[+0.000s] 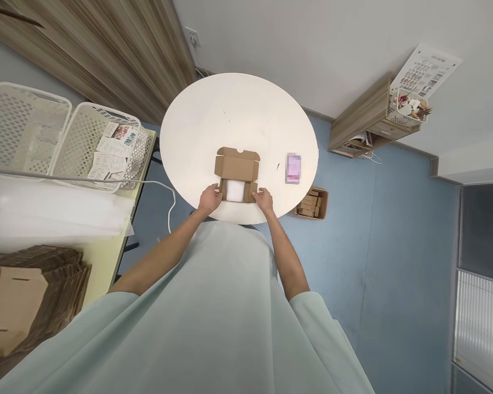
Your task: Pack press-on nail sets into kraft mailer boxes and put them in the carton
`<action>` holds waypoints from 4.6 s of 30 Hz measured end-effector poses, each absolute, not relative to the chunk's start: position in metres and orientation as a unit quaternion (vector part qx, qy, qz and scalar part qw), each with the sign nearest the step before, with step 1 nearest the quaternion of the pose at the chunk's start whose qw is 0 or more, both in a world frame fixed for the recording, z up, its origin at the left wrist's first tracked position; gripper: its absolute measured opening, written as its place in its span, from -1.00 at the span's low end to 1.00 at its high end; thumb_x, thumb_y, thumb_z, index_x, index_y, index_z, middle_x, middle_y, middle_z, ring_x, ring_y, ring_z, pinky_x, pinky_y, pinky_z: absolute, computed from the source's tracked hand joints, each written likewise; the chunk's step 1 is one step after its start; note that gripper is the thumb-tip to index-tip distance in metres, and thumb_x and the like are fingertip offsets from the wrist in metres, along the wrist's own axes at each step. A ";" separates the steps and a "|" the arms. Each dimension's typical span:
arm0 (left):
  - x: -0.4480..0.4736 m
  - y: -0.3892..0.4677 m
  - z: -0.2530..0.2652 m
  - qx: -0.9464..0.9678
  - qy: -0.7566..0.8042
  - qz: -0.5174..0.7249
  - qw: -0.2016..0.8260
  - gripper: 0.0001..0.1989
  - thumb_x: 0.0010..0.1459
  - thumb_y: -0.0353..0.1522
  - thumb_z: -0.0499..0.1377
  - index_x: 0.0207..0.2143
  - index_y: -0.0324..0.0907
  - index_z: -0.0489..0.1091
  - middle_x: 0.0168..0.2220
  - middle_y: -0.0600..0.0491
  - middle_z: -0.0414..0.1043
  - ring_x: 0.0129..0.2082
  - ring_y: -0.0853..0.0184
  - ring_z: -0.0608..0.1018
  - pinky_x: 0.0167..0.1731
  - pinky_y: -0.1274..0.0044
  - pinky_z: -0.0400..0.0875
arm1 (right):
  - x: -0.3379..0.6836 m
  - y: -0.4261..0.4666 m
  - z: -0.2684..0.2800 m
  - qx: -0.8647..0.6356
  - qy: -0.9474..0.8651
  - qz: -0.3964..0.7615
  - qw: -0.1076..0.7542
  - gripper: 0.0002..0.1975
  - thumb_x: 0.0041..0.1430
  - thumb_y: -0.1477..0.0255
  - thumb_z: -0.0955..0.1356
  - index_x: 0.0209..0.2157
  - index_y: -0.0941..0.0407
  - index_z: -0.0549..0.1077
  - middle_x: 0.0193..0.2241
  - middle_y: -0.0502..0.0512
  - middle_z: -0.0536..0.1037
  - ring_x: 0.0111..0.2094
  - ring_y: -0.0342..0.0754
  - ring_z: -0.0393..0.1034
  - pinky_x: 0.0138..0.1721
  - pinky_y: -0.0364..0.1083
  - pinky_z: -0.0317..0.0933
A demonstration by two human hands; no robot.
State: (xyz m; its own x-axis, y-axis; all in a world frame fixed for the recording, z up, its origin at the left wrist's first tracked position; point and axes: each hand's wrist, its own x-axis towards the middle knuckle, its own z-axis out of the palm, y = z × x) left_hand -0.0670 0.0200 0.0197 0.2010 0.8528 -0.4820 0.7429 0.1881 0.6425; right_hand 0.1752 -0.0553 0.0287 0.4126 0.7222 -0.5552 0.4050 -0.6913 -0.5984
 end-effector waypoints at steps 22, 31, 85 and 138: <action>-0.055 0.088 0.029 0.567 0.643 0.115 0.502 -0.12 0.26 -0.41 0.29 0.54 -0.38 0.04 0.51 -0.41 0.16 0.42 -0.07 0.41 0.37 0.21 0.34 | 0.153 -0.028 0.020 -0.829 -0.433 0.349 0.063 -0.10 0.26 0.55 0.35 0.56 0.13 -0.04 -0.23 0.12 0.68 -0.18 0.17 0.57 -0.10 0.02 0.43; -0.047 0.102 0.040 0.541 0.579 0.124 0.598 -0.03 0.21 -0.46 0.32 0.58 -0.33 -0.03 0.51 -0.40 0.18 0.38 -0.04 0.46 0.34 0.18 0.40 | 0.158 -0.032 0.022 -0.813 -0.485 0.320 0.030 -0.11 0.37 0.51 0.31 0.61 0.13 -0.13 -0.22 0.21 0.67 -0.17 0.19 0.56 -0.08 0.07 0.43; -0.081 0.015 0.045 0.710 0.497 0.150 0.475 -0.06 0.20 -0.30 0.29 0.59 0.00 0.06 0.42 -0.04 0.40 0.31 0.02 0.52 0.34 0.16 0.43 | 0.195 -0.084 0.024 -0.744 -0.510 0.370 0.220 -0.34 0.34 0.46 0.29 0.45 -0.02 0.37 0.21 0.23 0.40 0.10 0.13 0.48 0.17 0.14 0.48; -0.061 0.027 0.042 0.727 0.474 0.079 0.490 -0.23 0.19 -0.32 0.22 0.47 -0.02 0.25 0.37 -0.10 0.45 0.32 -0.13 0.50 0.33 0.07 0.36 | 0.181 -0.061 0.029 -0.721 -0.537 0.386 0.207 -0.27 0.37 0.35 0.27 0.52 -0.01 0.08 0.27 0.28 0.52 0.14 0.31 0.49 0.12 0.30 0.47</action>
